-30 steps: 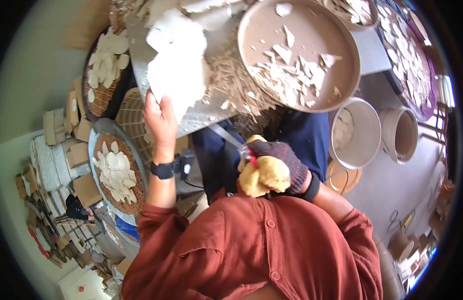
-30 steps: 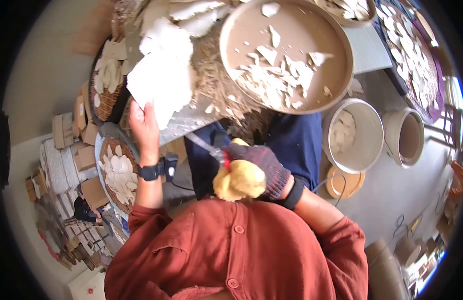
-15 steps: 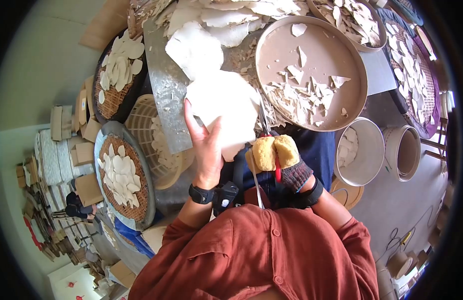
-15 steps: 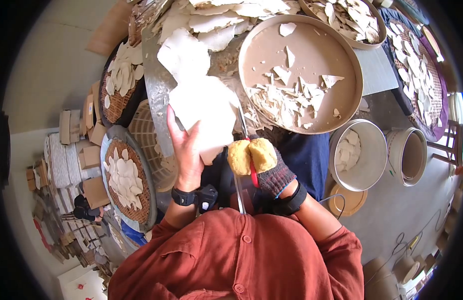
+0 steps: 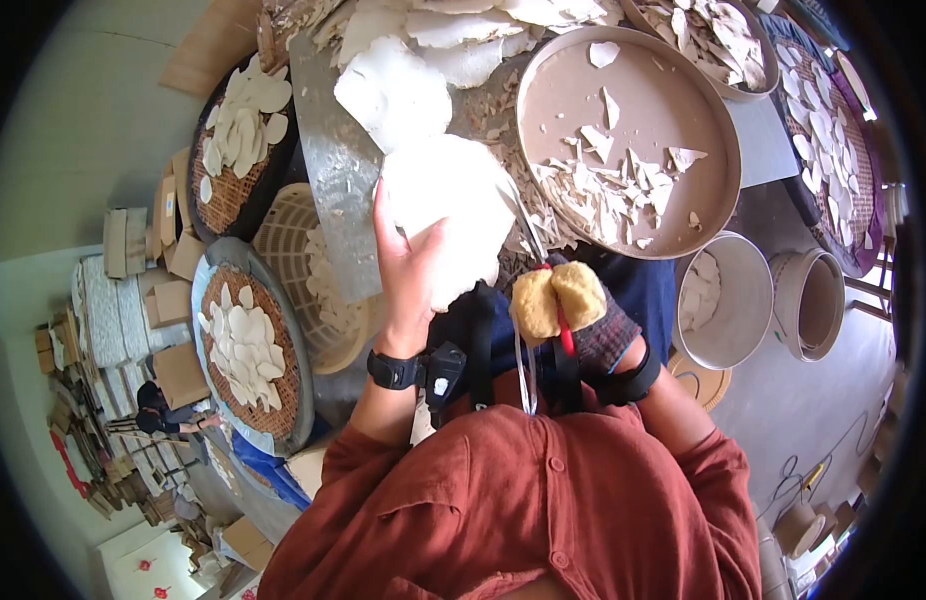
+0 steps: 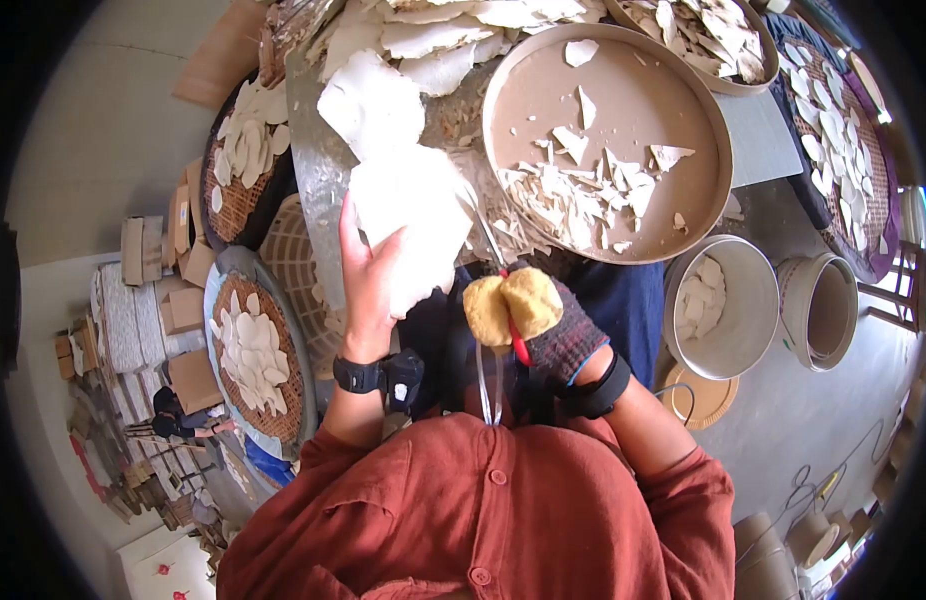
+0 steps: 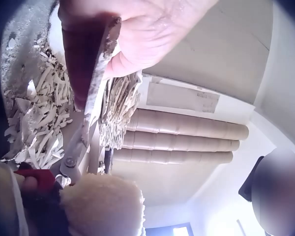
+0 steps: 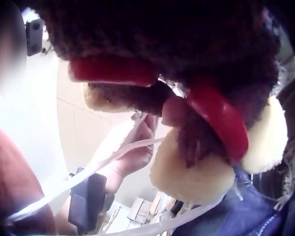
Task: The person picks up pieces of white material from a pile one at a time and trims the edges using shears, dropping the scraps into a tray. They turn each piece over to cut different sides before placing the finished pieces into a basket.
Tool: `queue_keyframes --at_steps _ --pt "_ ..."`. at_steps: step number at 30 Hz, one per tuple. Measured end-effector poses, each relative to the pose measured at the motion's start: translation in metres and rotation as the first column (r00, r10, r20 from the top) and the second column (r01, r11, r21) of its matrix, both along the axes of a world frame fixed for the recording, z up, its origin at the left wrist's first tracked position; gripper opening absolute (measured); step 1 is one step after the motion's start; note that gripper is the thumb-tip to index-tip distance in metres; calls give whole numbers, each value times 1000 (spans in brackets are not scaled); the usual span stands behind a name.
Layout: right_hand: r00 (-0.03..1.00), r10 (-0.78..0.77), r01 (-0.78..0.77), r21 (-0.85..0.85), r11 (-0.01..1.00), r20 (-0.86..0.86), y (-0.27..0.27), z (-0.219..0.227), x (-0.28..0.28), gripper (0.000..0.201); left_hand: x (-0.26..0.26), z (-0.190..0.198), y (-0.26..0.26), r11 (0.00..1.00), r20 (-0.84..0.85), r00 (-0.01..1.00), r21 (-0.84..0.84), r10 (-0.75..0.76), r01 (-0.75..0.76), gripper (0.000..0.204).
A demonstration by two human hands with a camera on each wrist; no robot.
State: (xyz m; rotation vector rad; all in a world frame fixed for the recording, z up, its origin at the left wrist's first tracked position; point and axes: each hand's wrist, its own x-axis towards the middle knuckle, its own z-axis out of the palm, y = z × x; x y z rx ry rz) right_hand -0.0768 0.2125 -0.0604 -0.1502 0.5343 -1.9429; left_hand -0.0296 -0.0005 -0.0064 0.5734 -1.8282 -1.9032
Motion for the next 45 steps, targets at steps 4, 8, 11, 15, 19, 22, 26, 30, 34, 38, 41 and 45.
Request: queue_keyframes --at_steps 4,8,11,15,19,22,26,30,34,38,41,45 --pt "975 84 -36 -225 974 207 2 -17 -8 35 -7 0 8 999 -35 999 32 1 0 76" --pt "995 -2 6 36 999 -98 16 -11 -6 32 -12 6 18 997 -65 998 -74 -26 22 77" --pt "878 -56 79 30 996 -475 24 15 -10 31 -16 12 23 997 -82 996 -77 -27 20 77" --pt "789 -135 158 -14 987 -600 40 7 -11 43 -21 22 19 997 -153 987 74 40 -29 74" --pt "634 161 258 403 878 -756 73 50 -19 39 -13 30 12 987 -94 993 149 67 -52 73" --pt "317 259 414 379 828 -912 121 40 -29 38 -7 24 8 995 -59 996 81 60 -55 71" --pt "850 -62 331 438 836 -524 134 31 -39 30 -6 27 21 983 -96 993 177 65 -47 74" --pt "924 -305 335 107 936 -231 76 53 -25 36 -11 22 33 988 -99 994 150 55 -39 76" --pt "978 -178 169 -86 982 -106 19 18 -12 24 -12 23 43 998 -111 993 55 38 -32 77" --pt "978 -203 202 25 979 47 5 12 0 23 -4 21 41 995 -82 995 -70 60 -66 75" --pt "990 -127 129 -30 991 66 5 3 -2 27 -3 22 34 999 -63 998 -40 25 -28 75" --pt "992 -57 70 114 991 -110 11 14 -3 25 -1 11 15 999 28 999 -37 -28 29 75"
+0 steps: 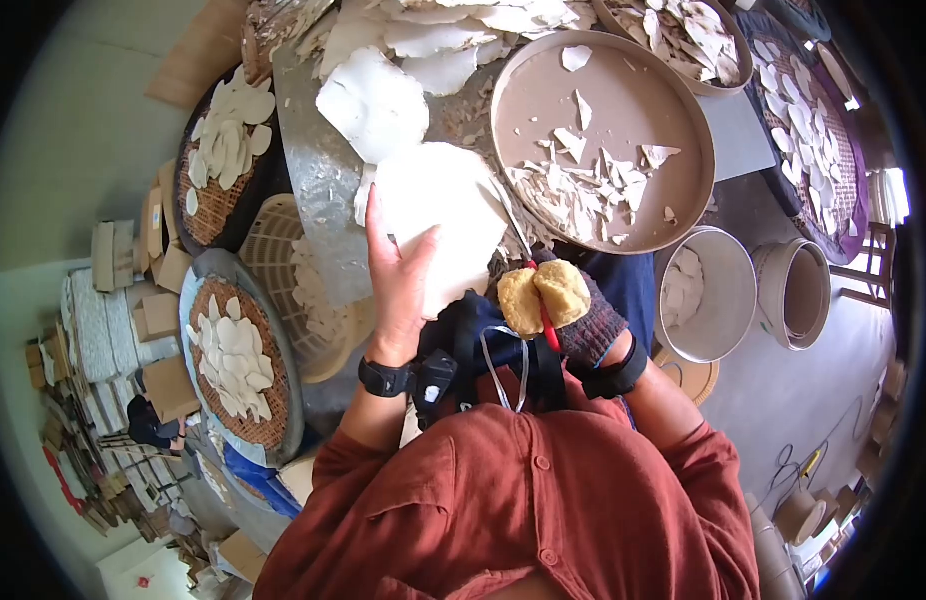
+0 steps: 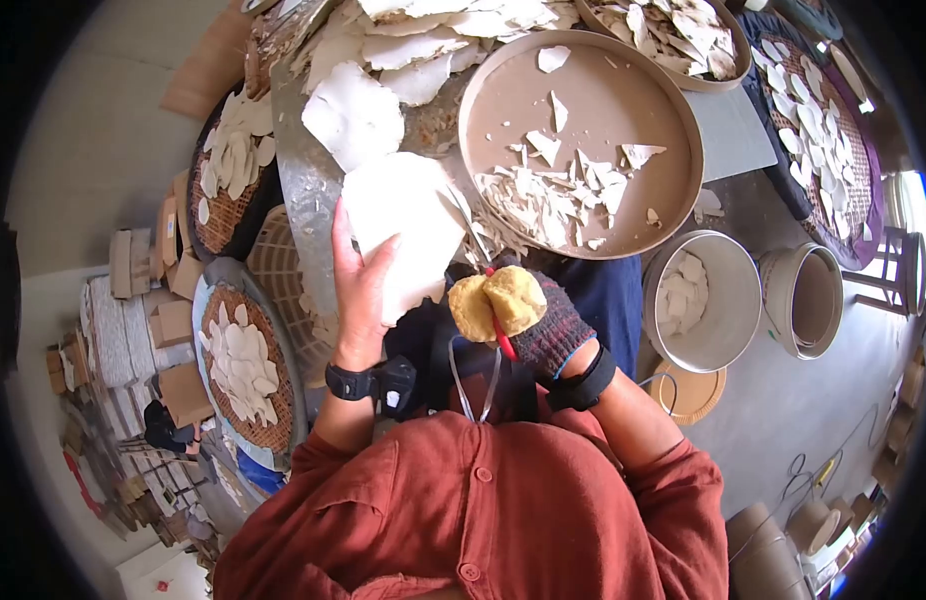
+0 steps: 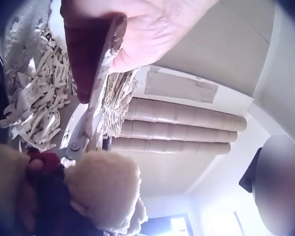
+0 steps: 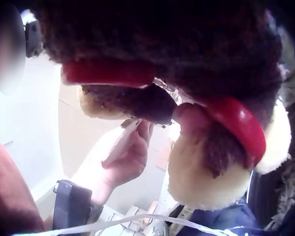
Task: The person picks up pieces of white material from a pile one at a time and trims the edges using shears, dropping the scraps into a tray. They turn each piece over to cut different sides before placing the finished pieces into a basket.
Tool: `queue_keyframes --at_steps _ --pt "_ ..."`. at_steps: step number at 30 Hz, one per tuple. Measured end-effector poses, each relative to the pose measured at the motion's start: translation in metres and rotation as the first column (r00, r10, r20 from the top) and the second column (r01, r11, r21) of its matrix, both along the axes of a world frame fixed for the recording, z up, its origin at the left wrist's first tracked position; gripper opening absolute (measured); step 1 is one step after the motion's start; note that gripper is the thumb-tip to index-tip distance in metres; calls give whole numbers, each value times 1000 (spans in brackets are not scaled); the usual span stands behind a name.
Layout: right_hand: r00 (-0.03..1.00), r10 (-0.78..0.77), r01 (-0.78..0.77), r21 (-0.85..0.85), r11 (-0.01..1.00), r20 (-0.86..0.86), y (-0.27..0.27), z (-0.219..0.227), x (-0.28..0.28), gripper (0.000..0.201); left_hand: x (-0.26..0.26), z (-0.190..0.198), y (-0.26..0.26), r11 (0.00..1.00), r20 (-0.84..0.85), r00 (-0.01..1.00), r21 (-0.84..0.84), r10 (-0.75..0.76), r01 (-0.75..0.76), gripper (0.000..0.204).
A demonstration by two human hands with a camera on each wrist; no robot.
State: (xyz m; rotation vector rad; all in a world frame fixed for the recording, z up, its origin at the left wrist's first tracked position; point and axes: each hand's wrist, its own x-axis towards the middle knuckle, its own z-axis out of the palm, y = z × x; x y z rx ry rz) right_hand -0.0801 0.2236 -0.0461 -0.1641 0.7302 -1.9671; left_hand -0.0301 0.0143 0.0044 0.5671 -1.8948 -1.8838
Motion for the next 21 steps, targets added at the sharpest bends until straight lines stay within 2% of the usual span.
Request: queue_keyframes --at_steps 2,5,7,8,9,11,13,15,18,19,21 --pt "996 45 -42 33 999 -76 1 -12 1 26 0 -3 -3 999 4 1000 32 -17 17 75" --pt "987 -39 38 9 999 157 -1 -33 11 27 -2 -1 -6 994 -15 997 84 -73 74 75" --pt "989 -32 34 -10 999 142 -6 -25 6 29 -3 6 -4 981 -40 991 137 -130 134 75" --pt "990 -30 33 -19 999 136 -7 -20 3 31 -2 5 -2 988 -24 993 101 -114 116 75" --pt "999 -15 20 100 995 -48 -5 -10 -1 30 -1 5 1 993 -9 995 65 -97 98 75" --pt "964 22 30 191 981 -264 -7 -26 0 28 -1 2 1 996 9 996 37 -85 85 75" --pt "952 17 50 208 977 -306 -6 -26 2 26 1 -2 0 994 16 996 61 -93 92 74" --pt "983 -45 72 148 986 -180 -6 -20 6 24 -1 2 -2 993 7 993 30 -118 118 74" --pt "998 -41 36 -103 994 -45 -11 -18 -2 24 3 2 -4 979 34 980 -42 -198 199 76" --pt "951 -23 67 131 989 -308 -9 -10 -2 25 5 1 -5 969 53 971 -70 -233 237 77" --pt "981 -30 59 145 988 -191 -8 -14 -2 24 6 2 -6 971 65 970 -41 -234 237 78"
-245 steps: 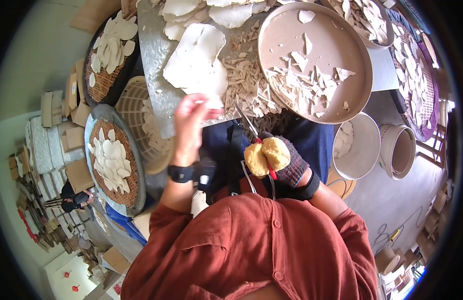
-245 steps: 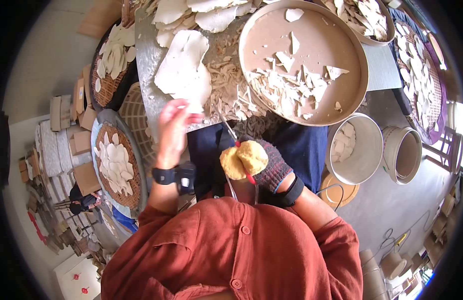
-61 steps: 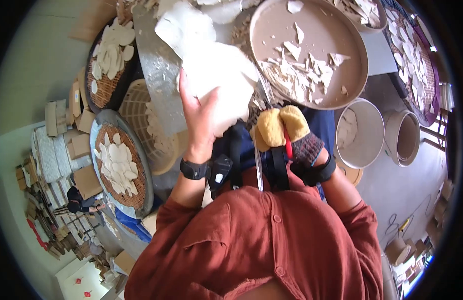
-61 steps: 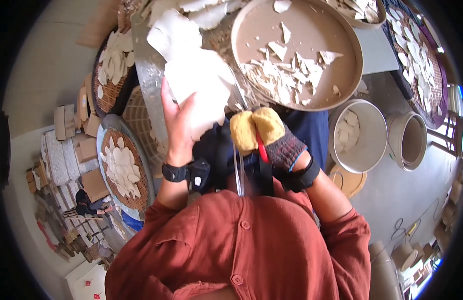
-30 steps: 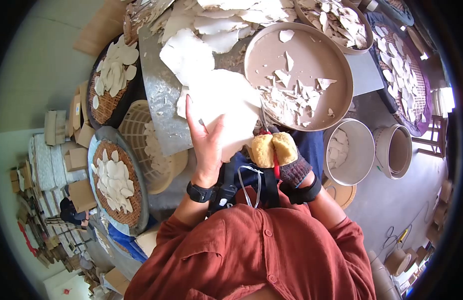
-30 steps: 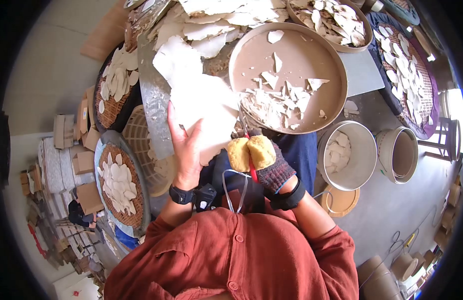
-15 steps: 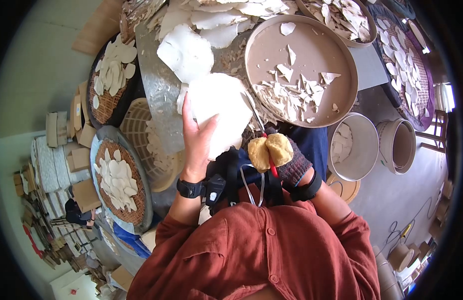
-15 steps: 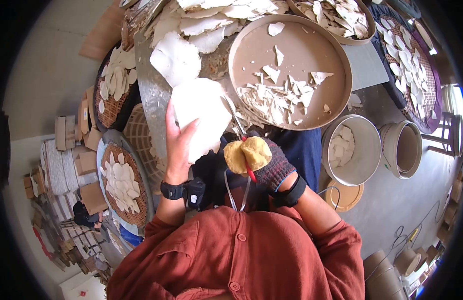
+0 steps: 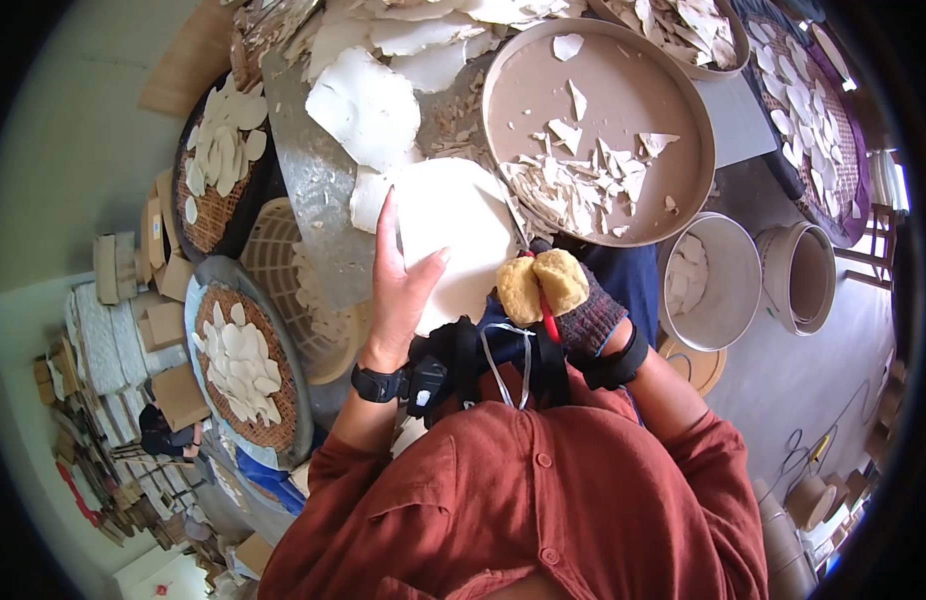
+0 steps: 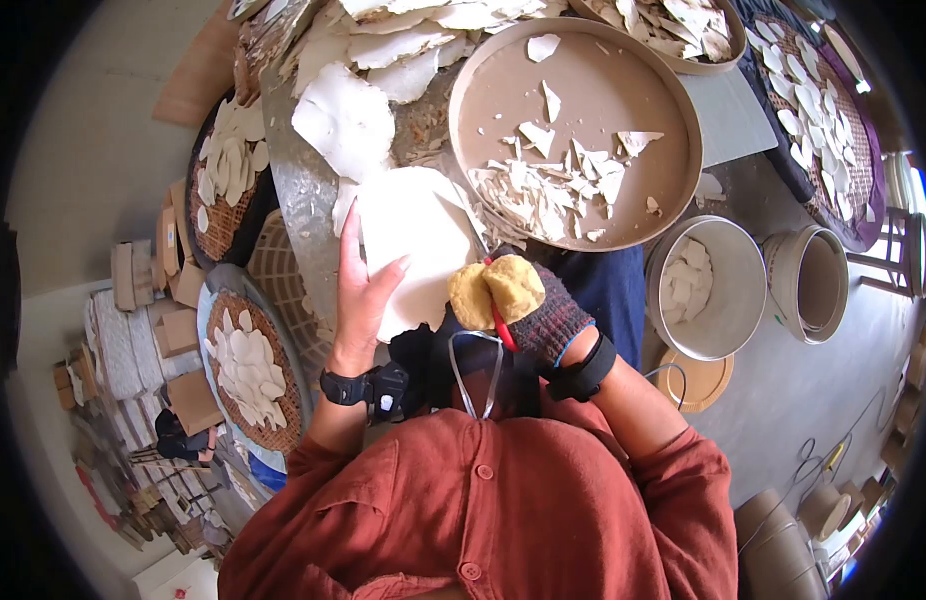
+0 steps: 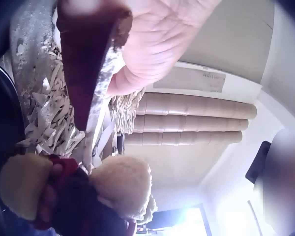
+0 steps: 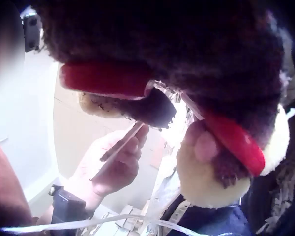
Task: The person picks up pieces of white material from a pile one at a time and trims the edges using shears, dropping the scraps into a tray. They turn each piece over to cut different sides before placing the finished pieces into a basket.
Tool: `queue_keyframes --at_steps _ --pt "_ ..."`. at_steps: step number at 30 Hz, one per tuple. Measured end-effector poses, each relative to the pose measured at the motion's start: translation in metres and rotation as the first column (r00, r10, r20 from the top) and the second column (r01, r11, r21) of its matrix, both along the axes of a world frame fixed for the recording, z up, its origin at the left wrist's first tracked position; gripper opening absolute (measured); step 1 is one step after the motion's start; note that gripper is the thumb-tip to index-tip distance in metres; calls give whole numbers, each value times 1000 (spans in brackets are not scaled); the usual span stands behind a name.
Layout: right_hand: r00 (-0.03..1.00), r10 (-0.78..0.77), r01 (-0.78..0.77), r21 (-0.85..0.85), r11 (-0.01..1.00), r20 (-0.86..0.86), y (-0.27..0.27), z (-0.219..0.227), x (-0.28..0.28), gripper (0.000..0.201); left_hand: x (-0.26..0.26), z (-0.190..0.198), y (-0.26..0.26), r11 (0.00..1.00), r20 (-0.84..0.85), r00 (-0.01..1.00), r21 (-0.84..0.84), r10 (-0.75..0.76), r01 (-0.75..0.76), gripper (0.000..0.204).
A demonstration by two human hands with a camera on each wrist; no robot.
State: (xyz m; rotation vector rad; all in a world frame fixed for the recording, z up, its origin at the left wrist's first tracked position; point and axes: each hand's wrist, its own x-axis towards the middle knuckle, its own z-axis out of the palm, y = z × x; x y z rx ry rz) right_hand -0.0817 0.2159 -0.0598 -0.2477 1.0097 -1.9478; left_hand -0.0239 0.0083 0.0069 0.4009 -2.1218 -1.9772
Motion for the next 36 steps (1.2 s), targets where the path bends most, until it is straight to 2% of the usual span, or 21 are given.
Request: queue_keyframes --at_steps 1,2,3,5,6,9,12,14,16,17,18,20,21,22,25,27,29,31,33,35,36 --pt "998 -4 4 7 1000 63 1 -4 1 24 1 0 1 1000 12 1000 17 1 -1 78" --pt "968 8 7 58 998 -249 1 -10 2 23 2 -1 2 1000 10 1000 28 1 -1 77" --pt "848 1 67 109 992 -530 -1 -11 1 23 0 0 1 999 9 1000 38 2 -3 77" --pt "677 66 81 164 983 -733 1 -8 1 22 2 1 0 998 19 1000 65 5 -6 77" --pt "934 27 17 120 993 -357 2 -4 4 22 1 1 -1 997 23 1000 83 6 -8 77" --pt "967 16 2 72 997 -253 2 0 2 23 0 2 -4 993 24 1000 115 4 -7 78" --pt "997 17 -6 -150 989 72 0 4 1 22 -3 5 -11 995 8 1000 101 -28 27 79" --pt "998 -48 43 -110 993 -42 1 -8 0 19 -4 7 -15 994 2 997 79 -78 77 80" --pt "980 -53 85 -157 984 194 4 -3 1 16 -2 9 -16 987 7 988 57 -154 153 80" --pt "980 -34 26 -43 999 -196 5 -2 -3 17 0 8 -17 984 35 986 64 -166 164 80" --pt "837 -11 66 82 994 -547 6 -1 -8 17 0 8 -18 982 59 982 69 -181 177 81" --pt "853 -16 72 87 994 -521 6 0 -9 17 0 10 -19 980 109 975 78 -192 184 81" --pt "988 -58 54 -32 998 -143 7 0 -6 17 2 12 -18 980 135 973 81 -189 180 82" --pt "966 -45 85 -149 985 256 9 0 -3 18 3 15 -17 980 158 969 83 -190 178 83" --pt "952 -108 166 -189 968 285 7 -8 -3 20 16 27 -20 946 398 893 315 -210 81 83" --pt "949 -44 143 -302 943 313 8 -1 -3 25 25 10 -13 927 196 979 355 55 -124 62" --pt "926 -18 131 -275 953 377 5 -2 0 26 30 -4 -7 825 64 957 494 281 -275 48" --pt "962 -33 96 -220 971 272 0 -7 3 26 23 2 27 650 66 844 607 532 -457 32" --pt "986 -61 75 -87 993 157 -5 2 3 27 20 -3 41 565 130 869 712 478 -417 23" --pt "951 -46 103 175 979 -305 -9 -8 6 30 13 -16 48 528 219 866 717 449 -455 22" --pt "945 -51 119 193 974 -323 -11 -13 8 31 11 -19 47 569 223 879 690 420 -447 24"
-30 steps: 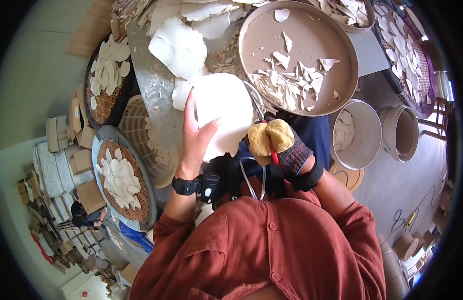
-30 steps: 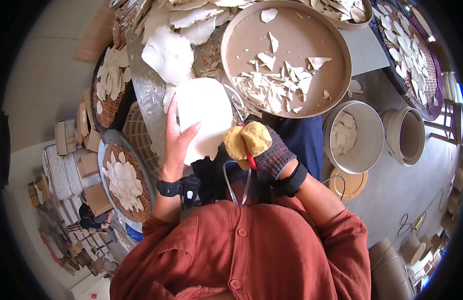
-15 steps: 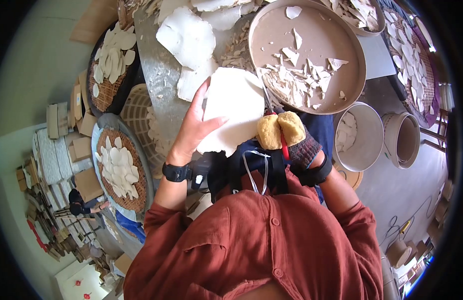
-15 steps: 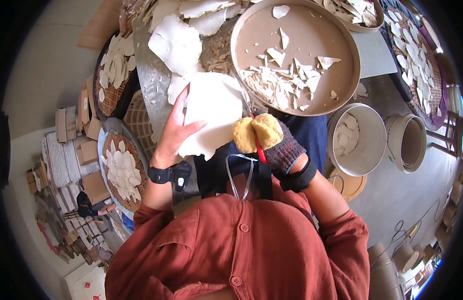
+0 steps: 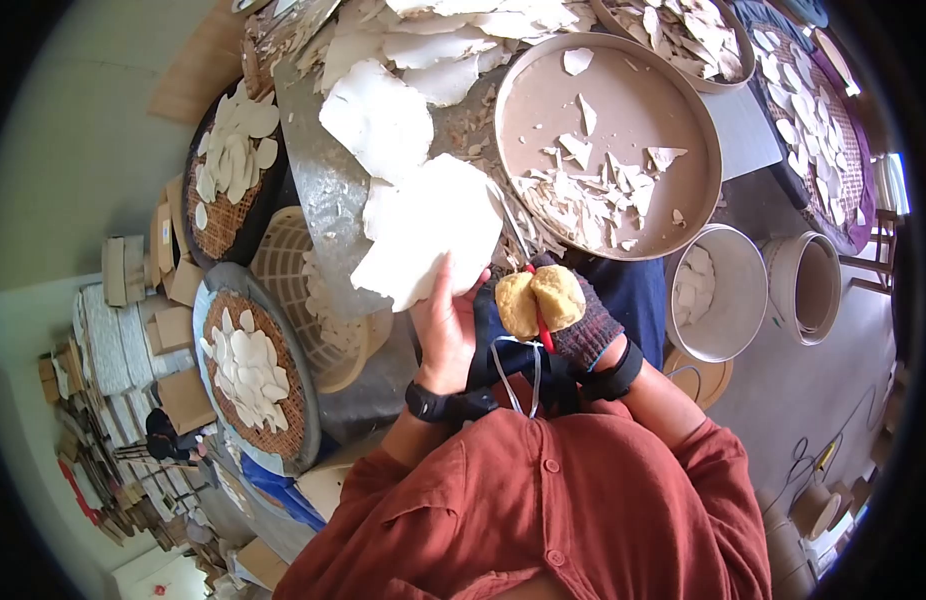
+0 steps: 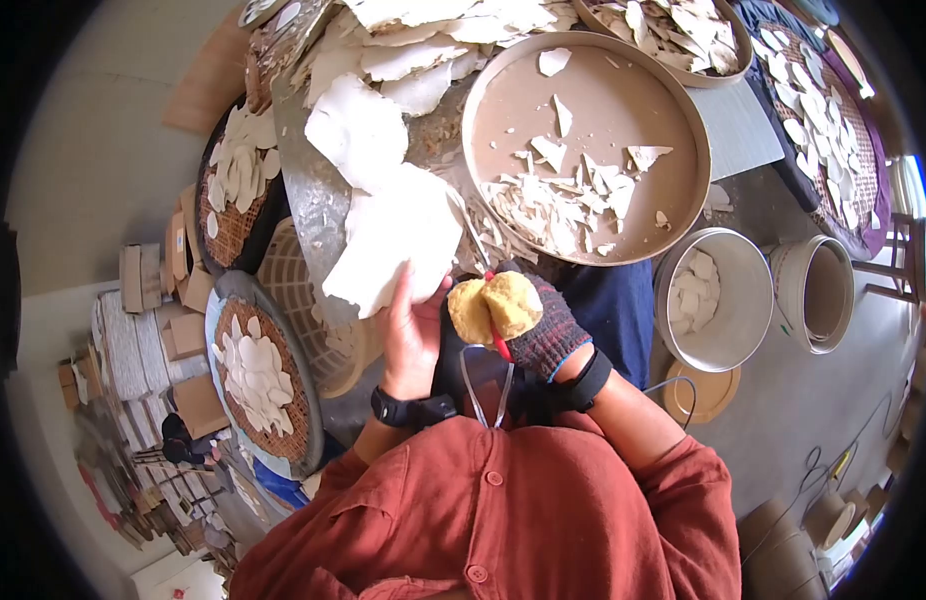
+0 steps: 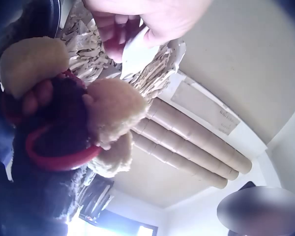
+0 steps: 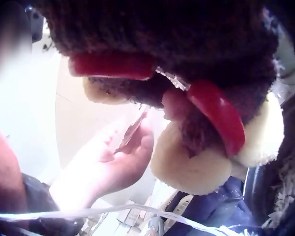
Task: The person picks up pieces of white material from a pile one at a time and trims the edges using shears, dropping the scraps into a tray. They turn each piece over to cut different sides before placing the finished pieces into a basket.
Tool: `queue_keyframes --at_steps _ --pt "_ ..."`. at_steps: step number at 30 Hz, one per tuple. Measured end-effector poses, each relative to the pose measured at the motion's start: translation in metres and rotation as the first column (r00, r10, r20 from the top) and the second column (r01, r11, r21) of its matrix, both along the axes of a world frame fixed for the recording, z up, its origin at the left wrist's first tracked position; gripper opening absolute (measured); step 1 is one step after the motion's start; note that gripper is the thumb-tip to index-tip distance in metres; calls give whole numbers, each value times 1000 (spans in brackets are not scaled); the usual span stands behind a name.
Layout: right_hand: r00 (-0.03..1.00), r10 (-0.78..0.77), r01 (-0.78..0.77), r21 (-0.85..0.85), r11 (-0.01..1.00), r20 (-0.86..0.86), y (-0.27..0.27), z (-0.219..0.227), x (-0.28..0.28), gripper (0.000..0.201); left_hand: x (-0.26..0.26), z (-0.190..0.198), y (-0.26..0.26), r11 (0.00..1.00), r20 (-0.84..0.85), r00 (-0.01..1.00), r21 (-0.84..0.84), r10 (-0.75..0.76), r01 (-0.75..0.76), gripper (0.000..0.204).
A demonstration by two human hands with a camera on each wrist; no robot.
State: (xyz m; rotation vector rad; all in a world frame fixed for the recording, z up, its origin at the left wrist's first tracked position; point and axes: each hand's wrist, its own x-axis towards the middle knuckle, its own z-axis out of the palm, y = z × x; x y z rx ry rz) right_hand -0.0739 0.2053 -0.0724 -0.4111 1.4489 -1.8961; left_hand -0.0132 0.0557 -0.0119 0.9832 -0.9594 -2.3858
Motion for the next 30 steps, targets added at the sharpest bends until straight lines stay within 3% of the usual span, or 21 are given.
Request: queue_keyframes --at_steps 3,4,6,8,10,12,14,16,24,27,30 --pt "1000 7 -7 12 1000 -26 1 -3 -2 38 -5 4 -5 986 62 995 -147 -76 84 27" --pt "993 36 -33 28 999 -115 5 1 -5 39 -5 5 -5 984 75 994 -157 -75 86 28" --pt "990 61 -57 33 998 -131 9 11 -6 39 -4 5 -5 980 103 992 -180 -70 87 29" --pt "999 45 -46 9 999 13 10 12 -3 37 -4 6 -16 970 111 985 -190 -131 150 30" --pt "996 51 -48 44 998 -70 10 4 -2 33 -4 7 -24 966 120 980 -187 -161 182 31" --pt "996 34 -32 -26 999 81 7 4 -2 30 -4 11 -30 952 145 971 -213 -190 218 31" --pt "891 37 51 -180 982 452 1 12 -4 29 -4 15 -29 942 160 965 -231 -208 242 31" --pt "986 3 12 -85 996 169 -3 -4 -2 28 -3 17 -27 936 168 961 -241 -219 256 31" --pt "967 5 0 22 1000 -255 -3 -20 -3 22 2 20 -42 878 168 923 -287 -347 382 37" --pt "997 -30 27 -45 999 -76 -5 -19 0 24 4 23 -40 869 180 916 -293 -359 399 38" --pt "979 -7 9 8 1000 -202 -2 -13 3 23 4 21 -42 887 183 917 -243 -355 393 35"
